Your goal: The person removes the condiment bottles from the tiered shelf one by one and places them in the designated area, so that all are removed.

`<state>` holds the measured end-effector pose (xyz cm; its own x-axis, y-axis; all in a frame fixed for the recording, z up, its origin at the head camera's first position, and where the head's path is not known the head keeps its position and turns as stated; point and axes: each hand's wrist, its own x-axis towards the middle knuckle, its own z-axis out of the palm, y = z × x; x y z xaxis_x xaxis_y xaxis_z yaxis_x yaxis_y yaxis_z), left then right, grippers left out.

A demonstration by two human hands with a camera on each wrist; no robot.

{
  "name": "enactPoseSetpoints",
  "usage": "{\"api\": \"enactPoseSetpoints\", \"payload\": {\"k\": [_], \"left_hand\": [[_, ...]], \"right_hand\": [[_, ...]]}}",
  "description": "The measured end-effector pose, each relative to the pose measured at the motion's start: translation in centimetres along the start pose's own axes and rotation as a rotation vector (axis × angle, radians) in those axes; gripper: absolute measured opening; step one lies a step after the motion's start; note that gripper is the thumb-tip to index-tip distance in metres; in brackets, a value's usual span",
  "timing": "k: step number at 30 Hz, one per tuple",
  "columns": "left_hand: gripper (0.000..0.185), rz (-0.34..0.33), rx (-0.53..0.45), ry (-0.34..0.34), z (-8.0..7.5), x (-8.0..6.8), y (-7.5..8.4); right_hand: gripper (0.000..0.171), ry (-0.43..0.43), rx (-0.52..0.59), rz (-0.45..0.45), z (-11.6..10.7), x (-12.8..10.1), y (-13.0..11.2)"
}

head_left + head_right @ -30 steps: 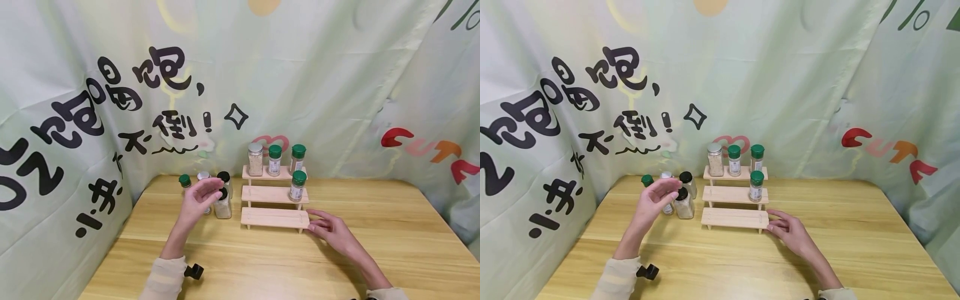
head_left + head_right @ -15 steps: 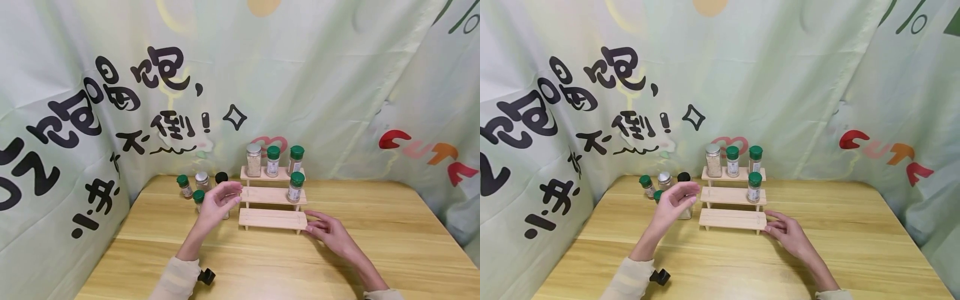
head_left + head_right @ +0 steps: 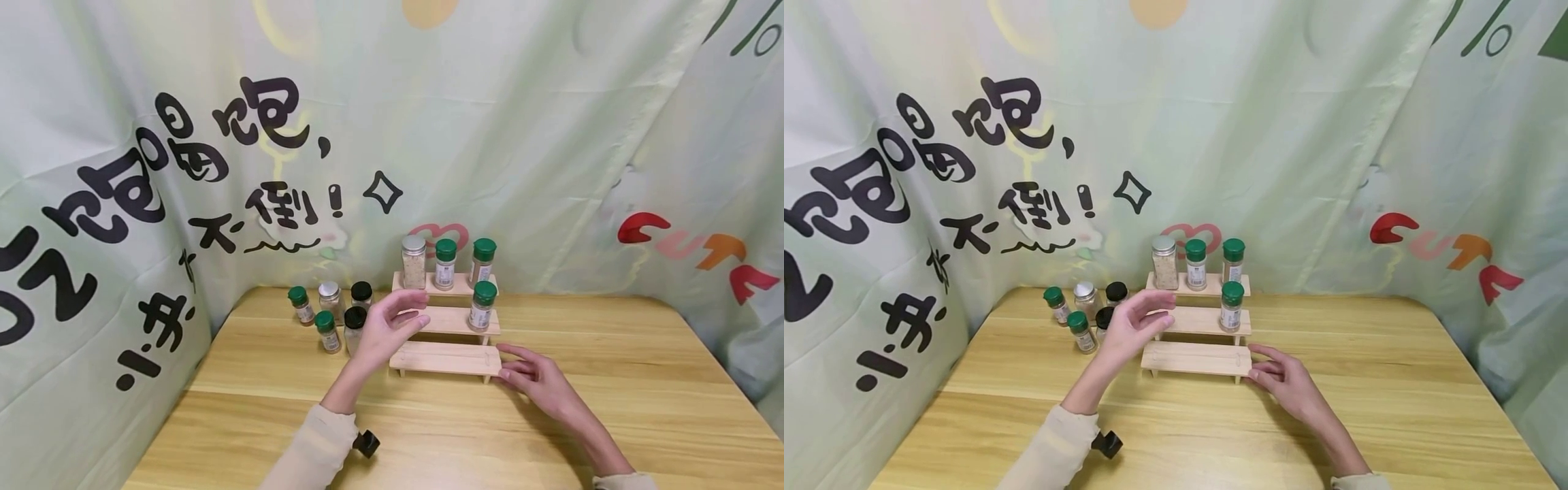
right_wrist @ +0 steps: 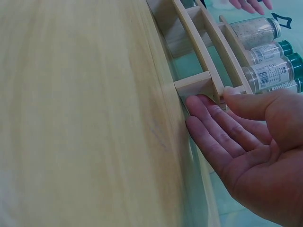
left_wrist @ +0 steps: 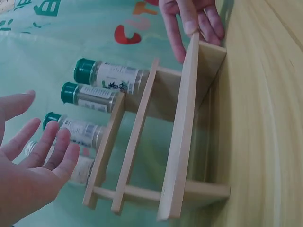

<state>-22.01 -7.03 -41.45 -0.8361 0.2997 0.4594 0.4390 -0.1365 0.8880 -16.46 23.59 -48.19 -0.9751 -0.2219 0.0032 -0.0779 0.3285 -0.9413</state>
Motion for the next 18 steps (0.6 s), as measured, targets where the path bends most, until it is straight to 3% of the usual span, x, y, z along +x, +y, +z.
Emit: {"api": "enactPoseSetpoints", "payload": {"k": [6, 10, 18], "left_hand": [[0.038, -0.043, -0.009, 0.006, 1.5, 0.9, -0.2], [0.04, -0.068, 0.001, -0.024, 2.6, 1.5, -0.1], [0.043, -0.073, 0.017, -0.039, 4.4, 2.8, -0.5]], "right_hand": [[0.051, -0.001, -0.003, 0.0, 0.0, 0.0, -0.1], [0.051, -0.004, 0.008, 0.0, 0.0, 0.0, 0.0], [0.051, -0.007, 0.017, -0.01, 0.0, 0.0, 0.0]]}}
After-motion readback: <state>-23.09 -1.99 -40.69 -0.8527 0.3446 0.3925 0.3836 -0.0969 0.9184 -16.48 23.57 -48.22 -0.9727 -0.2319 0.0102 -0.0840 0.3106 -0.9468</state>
